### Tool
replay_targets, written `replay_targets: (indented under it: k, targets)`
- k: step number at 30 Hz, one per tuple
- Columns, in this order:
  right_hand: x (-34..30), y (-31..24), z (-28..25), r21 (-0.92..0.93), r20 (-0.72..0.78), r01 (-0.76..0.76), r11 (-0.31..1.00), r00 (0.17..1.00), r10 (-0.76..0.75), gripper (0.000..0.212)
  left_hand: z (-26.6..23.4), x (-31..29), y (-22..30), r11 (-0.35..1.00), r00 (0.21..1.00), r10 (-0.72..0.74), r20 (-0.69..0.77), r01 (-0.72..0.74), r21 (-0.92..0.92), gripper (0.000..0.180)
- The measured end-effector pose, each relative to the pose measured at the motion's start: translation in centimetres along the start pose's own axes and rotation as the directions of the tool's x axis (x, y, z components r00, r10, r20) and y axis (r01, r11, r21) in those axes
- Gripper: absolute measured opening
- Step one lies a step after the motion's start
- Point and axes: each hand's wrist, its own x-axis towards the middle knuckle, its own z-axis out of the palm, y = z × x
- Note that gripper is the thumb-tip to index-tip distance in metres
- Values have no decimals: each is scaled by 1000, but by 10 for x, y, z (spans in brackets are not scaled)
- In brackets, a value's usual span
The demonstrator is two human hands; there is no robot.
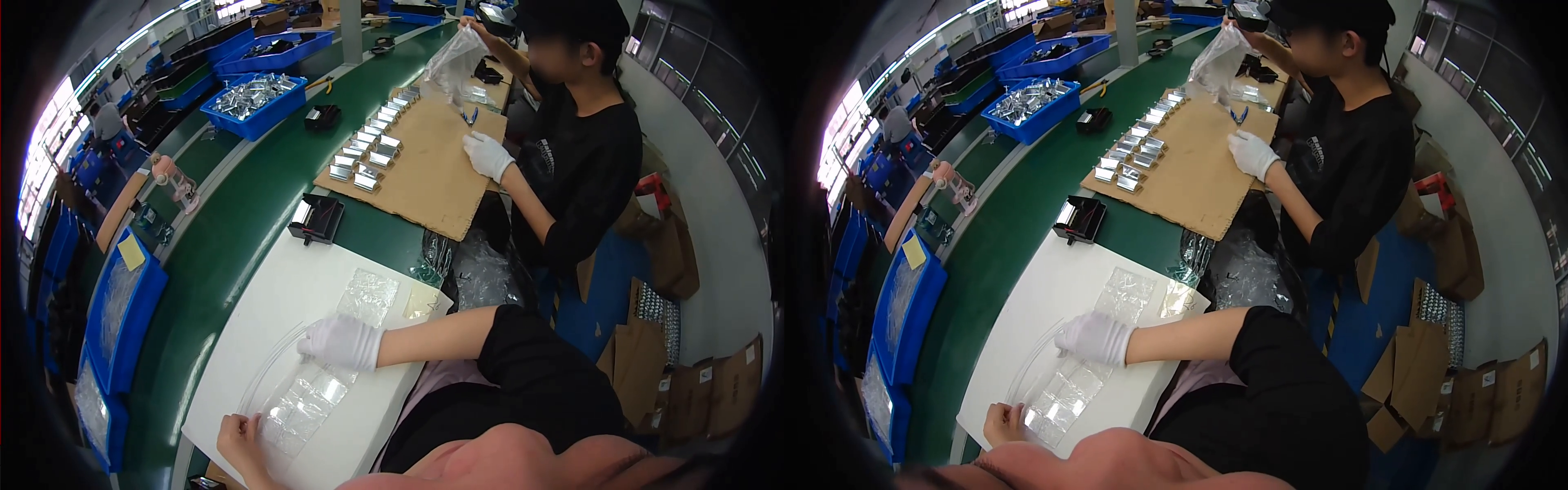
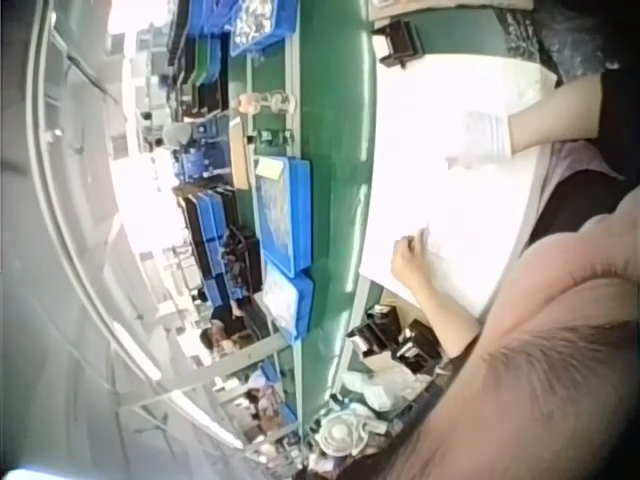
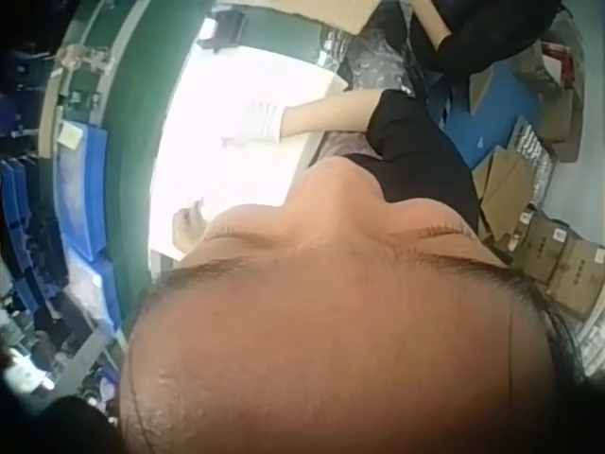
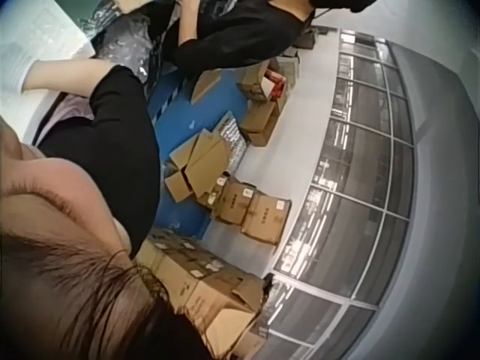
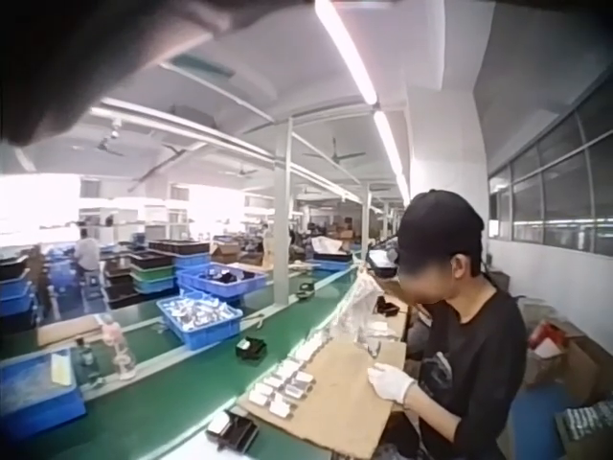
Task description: Manually inserting electronic components into plastic protective sleeves.
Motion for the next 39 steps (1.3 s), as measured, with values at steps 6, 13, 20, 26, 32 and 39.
replay_targets:
  k: [6, 13, 20, 26, 32, 39]
  targets:
    - [15, 7, 8, 43, 108, -21, 999, 994, 16, 13, 12, -13, 32, 911, 885, 390, -254, -331, 246, 40]
    - [13, 20, -11, 136, 310, 135, 982, 935, -171, 16, 41, -17, 74, 968, 972, 229, -45, -232, -98, 46]
    - [-26, 65, -61, -278, 264, 269, 922, 944, -196, 14, 39, -14, 66, 971, 970, 239, 34, -239, -20, 45]
    - [-33, 66, -60, -259, -26, 87, 962, 995, -97, 10, 38, -19, 67, 962, 964, 267, -3, -267, -57, 45]
    - [13, 88, -88, -46, 37, 215, 976, 976, -213, 12, 30, 14, 15, 849, 838, 520, -164, -528, -8, 52]
    - [50, 79, -167, -287, 0, 606, 741, 774, -633, 8, -33, 0, 29, 761, 703, 644, -302, -548, 347, 49]
